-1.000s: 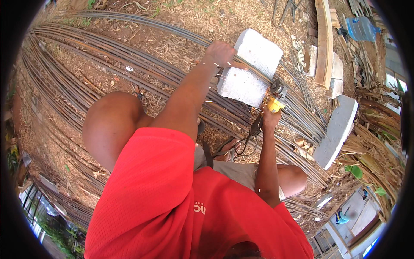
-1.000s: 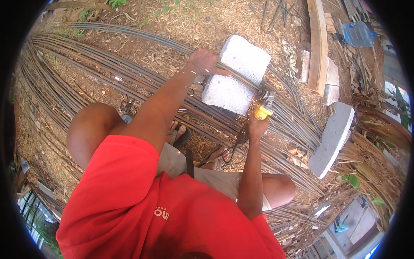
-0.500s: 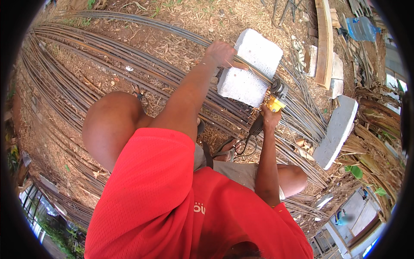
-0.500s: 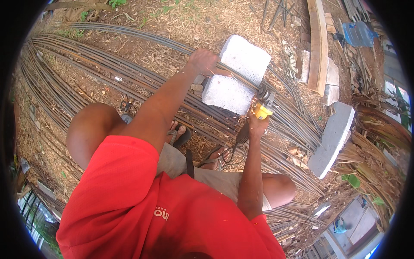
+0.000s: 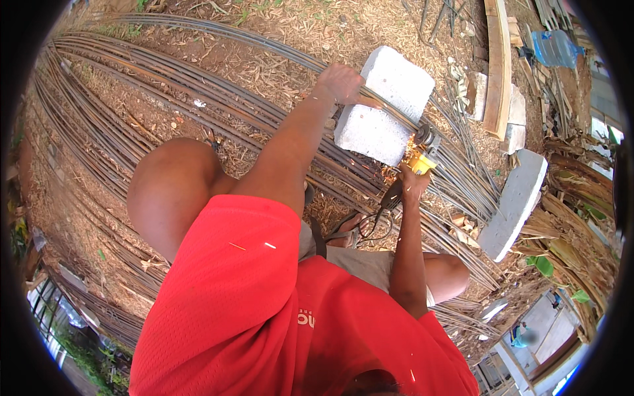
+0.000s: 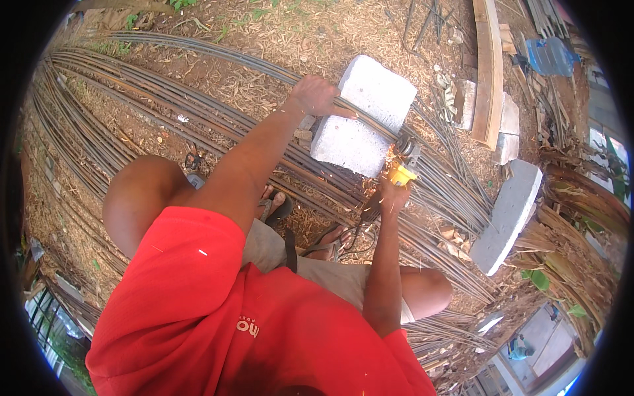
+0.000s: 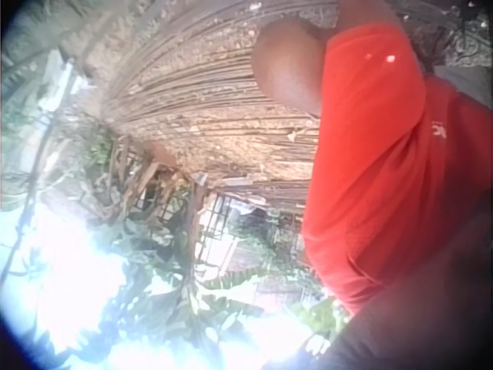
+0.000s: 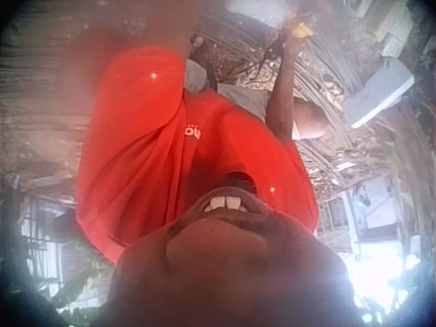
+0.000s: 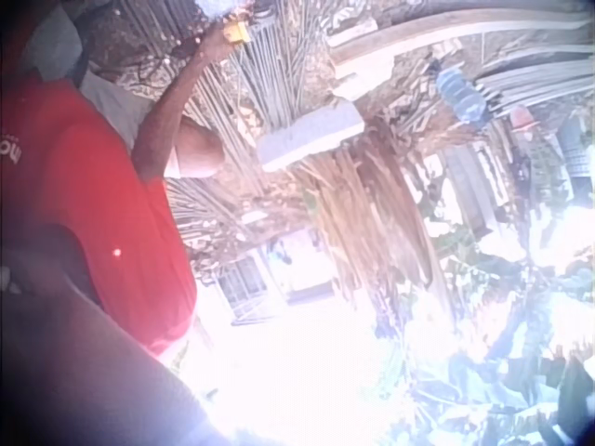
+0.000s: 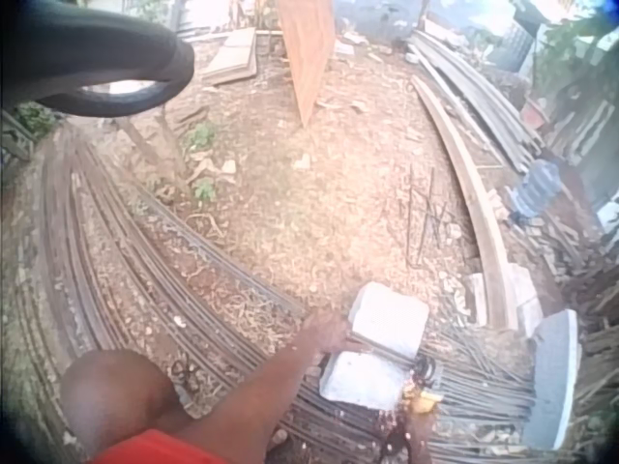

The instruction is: The person uses an angle grinder to cut multiple metal rods placed on white blocks. They repeatedly position the rods, cut them, and reposition them for further cuts.

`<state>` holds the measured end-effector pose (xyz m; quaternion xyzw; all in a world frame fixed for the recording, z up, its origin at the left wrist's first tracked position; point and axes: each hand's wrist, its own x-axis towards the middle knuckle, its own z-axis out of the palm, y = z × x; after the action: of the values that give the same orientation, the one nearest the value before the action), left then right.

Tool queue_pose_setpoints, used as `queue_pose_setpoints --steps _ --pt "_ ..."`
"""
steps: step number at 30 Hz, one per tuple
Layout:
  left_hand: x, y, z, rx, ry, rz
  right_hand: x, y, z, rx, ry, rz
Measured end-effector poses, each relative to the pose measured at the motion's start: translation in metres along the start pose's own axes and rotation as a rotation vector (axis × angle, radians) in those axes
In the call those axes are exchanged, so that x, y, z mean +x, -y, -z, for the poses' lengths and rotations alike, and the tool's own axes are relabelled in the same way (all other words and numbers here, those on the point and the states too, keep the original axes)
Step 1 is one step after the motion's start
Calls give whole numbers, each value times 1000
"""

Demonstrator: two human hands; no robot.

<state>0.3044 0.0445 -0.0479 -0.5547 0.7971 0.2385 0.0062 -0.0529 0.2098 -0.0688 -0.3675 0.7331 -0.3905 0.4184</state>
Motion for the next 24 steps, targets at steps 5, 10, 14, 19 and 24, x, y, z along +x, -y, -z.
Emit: queue_pose_setpoints --steps 5,10,14,19,24 --pt "0 1 1 -3 7 -10 -9 13 -3 22 53 70" --pt "-4 0 3 -13 -6 -7 -6 16 -7 -24 -24 -96" --pt "-4 -1 6 16 34 3 -1 10 -6 1 -21 68" --pt "-3 -2 9 1 50 -3 2 4 -3 77 23 29" --pt "-4 0 7 -1 16 -10 4 3 -3 101 10 4"
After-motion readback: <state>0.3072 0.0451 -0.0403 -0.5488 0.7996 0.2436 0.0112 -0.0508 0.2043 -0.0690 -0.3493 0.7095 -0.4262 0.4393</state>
